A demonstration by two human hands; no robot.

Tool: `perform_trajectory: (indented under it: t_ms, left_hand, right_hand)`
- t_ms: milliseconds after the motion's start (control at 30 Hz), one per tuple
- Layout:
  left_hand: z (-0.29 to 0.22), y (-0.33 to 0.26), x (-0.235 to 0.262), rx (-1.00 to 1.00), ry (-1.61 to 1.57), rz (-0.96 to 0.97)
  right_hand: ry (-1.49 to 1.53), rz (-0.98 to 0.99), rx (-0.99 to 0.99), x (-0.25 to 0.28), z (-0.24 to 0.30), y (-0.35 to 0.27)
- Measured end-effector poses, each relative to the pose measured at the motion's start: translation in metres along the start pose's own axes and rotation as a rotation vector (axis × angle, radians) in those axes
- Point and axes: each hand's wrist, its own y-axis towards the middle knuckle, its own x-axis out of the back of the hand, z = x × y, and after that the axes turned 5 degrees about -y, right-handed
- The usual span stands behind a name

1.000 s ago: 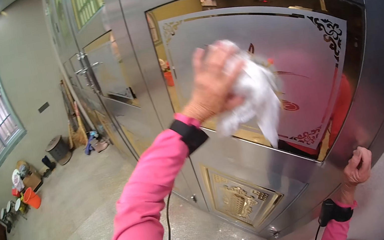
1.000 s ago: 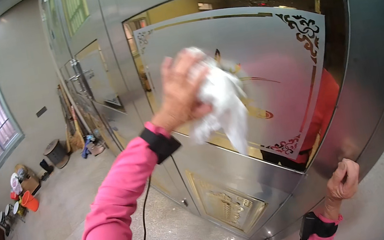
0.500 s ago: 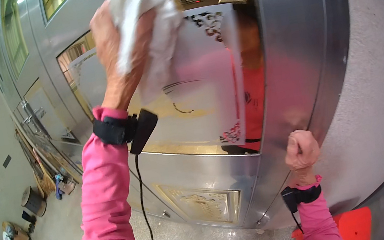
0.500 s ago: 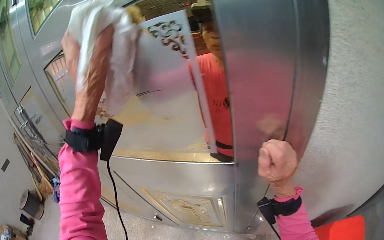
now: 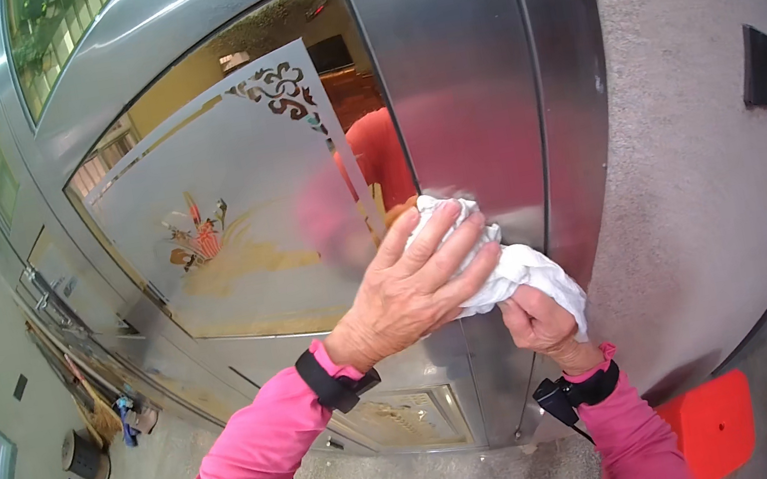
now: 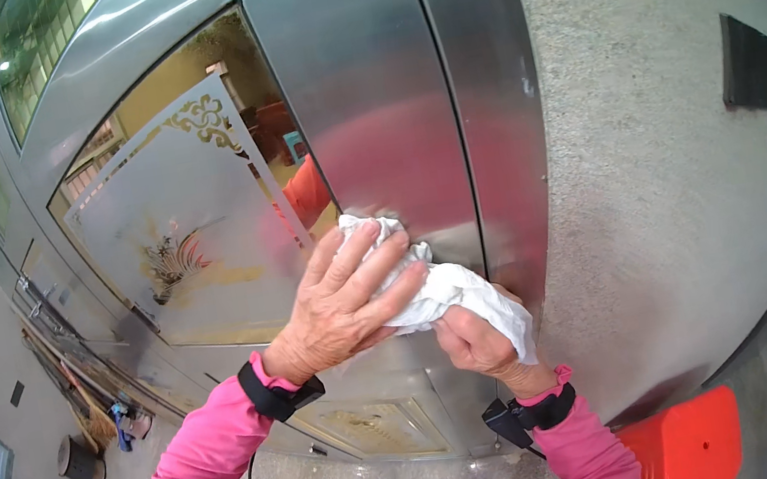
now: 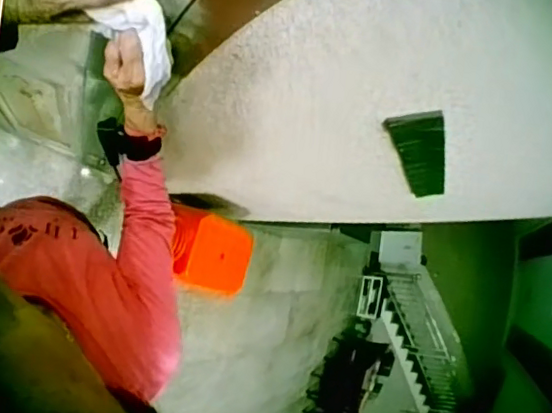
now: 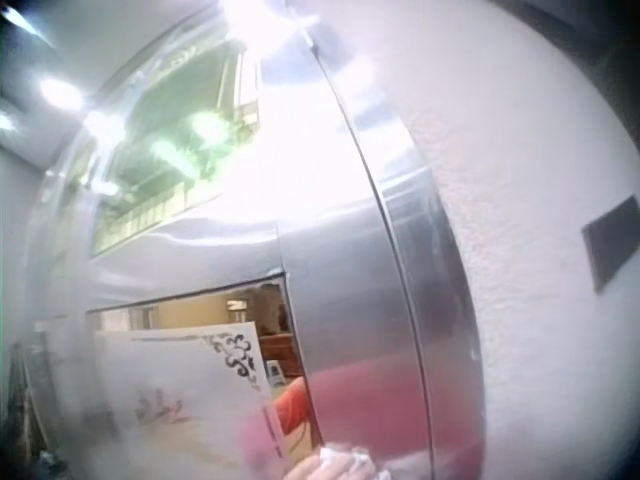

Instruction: The person is cleaning the glass panels and metal frame of a large door with a cloth.

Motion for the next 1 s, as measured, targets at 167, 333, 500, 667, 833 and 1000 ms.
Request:
perform_trajectory:
  t_ms: [167,333,500,667,833,1000]
  left_hand:
    - [0.011,0.013,0.017,0.019,-0.085,0.026]
    - [0.015,0.054,0.015,0.378,-0.167,-0.52]
    - [0.022,0.044,0.038,0.254,-0.364,-0.337]
    - [0.055,-0.013,0.067,0.25,-0.218,-0.364]
    - [0.109,-0.066,0.089,0.5,0.08,-0.511]
    - [0.142,-0.089,0.079,0.637,0.288,-0.418]
  right_hand:
    - [-0.009,0.003,-0.324,0.013,0.028,0.009]
    - [-0.034,-0.14,-0.342,0.012,0.05,0.061]
    - [-0.27,-0.099,-0.276,0.007,0.044,0.093]
    - [-0.728,0.049,-0.208,-0.011,0.041,0.116]
    - [-0.912,-0.057,-0.01,-0.009,0.024,0.208]
    - [-0.981,-0.174,0.181,0.01,-0.003,0.329]
